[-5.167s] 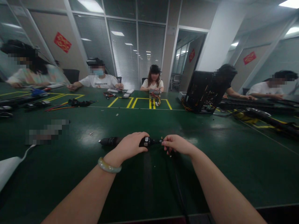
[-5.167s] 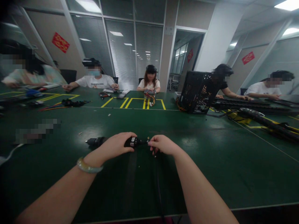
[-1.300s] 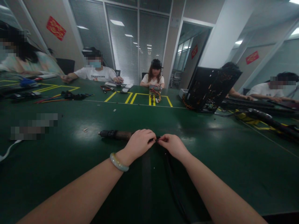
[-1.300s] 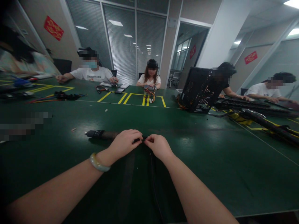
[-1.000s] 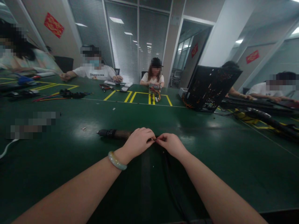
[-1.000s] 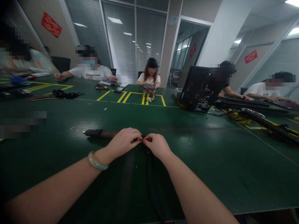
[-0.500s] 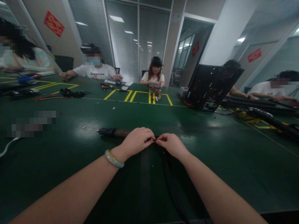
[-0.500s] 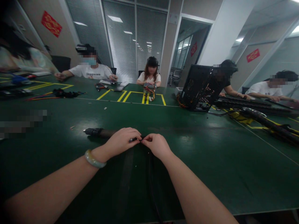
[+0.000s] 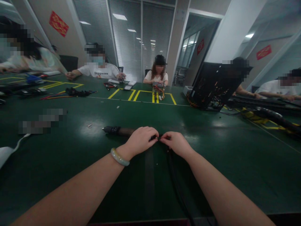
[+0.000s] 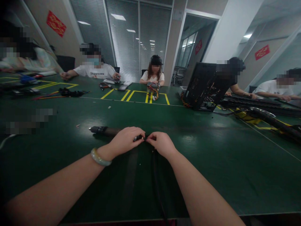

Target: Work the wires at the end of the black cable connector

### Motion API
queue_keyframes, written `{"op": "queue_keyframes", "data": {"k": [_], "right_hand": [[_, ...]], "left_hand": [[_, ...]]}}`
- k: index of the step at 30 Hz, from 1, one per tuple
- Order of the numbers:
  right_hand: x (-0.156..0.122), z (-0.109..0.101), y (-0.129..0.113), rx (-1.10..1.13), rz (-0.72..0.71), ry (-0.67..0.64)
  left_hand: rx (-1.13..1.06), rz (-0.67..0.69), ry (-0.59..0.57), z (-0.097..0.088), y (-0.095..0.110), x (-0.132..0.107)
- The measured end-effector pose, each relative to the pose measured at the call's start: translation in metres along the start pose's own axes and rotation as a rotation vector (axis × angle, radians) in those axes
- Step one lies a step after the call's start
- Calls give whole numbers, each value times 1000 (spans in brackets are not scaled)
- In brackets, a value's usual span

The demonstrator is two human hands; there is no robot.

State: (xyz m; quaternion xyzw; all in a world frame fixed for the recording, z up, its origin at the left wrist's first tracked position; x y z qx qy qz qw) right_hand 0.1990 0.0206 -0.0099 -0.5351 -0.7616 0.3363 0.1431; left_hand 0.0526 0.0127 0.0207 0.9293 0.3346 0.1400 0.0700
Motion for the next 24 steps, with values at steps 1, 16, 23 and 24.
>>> {"op": "queue_keyframes", "data": {"k": [1,16,23,24], "right_hand": [[0,-2,-3,-25,-25,19],[-4,-12,-16,-166,-129,57],[-3,-11,-14,-147,-97,43],[-3,-11,-13,-144,-92,44]], "left_hand": [[-2,1,0,0,0,0],[2,-14,-2,-1,1,-1],[8,-18,-8,0,1,-1],[8,-16,-7,0,1,0]]}}
Point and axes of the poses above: each hand's wrist, its own x-axis towards the middle knuckle, its own z-axis out of the palm, y = z × x, the point moved 7 cm from there along x, towards the middle knuckle, and after that the axes turned 13 degrees about -y, right-handed, at the moved point
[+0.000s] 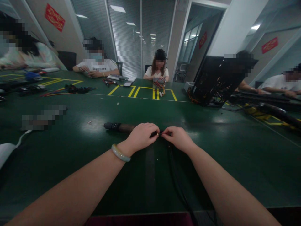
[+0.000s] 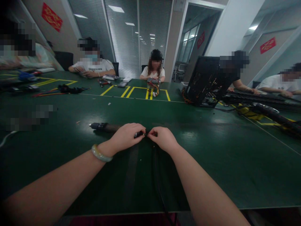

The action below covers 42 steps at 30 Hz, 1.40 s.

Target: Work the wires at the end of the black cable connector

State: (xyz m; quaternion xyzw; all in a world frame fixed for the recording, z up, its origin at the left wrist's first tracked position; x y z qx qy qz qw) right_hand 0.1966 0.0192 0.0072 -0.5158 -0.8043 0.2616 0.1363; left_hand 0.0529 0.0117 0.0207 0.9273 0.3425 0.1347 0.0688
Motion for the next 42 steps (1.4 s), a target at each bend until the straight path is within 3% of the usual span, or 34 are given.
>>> {"op": "queue_keyframes", "data": {"k": [42], "right_hand": [[1,5,6,111,-40,-14]], "left_hand": [[20,14,12,1,2,1]]}}
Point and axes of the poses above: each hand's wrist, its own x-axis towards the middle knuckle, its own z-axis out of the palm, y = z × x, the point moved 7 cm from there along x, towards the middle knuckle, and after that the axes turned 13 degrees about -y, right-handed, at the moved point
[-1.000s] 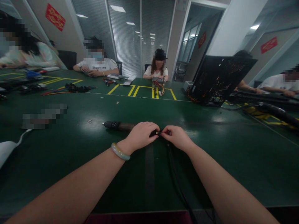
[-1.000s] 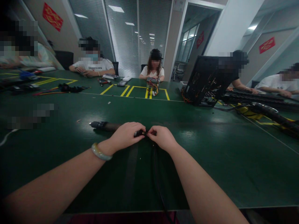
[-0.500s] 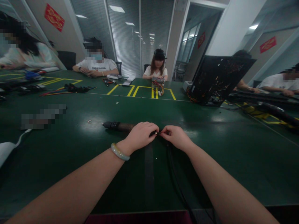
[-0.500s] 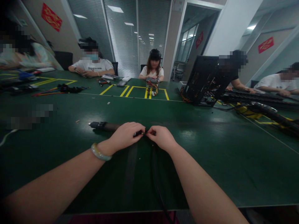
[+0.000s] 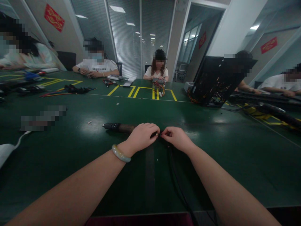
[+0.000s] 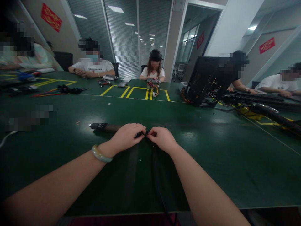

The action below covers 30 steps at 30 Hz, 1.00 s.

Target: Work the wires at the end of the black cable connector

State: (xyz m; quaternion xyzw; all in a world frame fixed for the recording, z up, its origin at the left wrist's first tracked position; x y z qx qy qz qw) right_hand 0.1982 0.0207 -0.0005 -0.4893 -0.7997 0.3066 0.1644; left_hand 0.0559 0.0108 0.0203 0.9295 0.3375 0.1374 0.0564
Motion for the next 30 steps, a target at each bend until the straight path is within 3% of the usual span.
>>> {"op": "queue_keyframes", "data": {"k": [30], "right_hand": [[-1,-2,0,-2,14,2]], "left_hand": [[26,-16,18,0,1,0]]}}
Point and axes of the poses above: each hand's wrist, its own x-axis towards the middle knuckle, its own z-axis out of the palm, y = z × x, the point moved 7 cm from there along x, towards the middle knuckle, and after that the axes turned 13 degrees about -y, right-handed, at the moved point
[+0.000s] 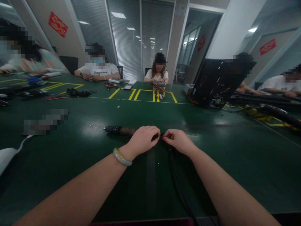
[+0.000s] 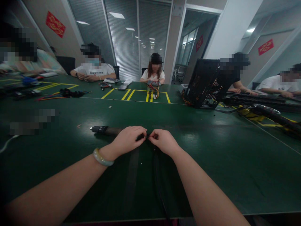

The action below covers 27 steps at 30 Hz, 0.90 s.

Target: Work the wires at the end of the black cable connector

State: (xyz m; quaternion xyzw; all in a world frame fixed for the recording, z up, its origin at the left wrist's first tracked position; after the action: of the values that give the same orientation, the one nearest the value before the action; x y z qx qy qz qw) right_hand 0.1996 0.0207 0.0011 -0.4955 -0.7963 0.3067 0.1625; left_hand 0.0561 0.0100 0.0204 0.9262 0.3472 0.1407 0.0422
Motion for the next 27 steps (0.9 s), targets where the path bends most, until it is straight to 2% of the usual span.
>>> {"op": "queue_keyframes", "data": {"k": [12,27], "right_hand": [[-1,-1,-3,-16,7,-41],[2,2,5,29,12,-19]], "left_hand": [[-13,10,-11,2,-3,1],[-26,-17,10,0,-1,2]]}}
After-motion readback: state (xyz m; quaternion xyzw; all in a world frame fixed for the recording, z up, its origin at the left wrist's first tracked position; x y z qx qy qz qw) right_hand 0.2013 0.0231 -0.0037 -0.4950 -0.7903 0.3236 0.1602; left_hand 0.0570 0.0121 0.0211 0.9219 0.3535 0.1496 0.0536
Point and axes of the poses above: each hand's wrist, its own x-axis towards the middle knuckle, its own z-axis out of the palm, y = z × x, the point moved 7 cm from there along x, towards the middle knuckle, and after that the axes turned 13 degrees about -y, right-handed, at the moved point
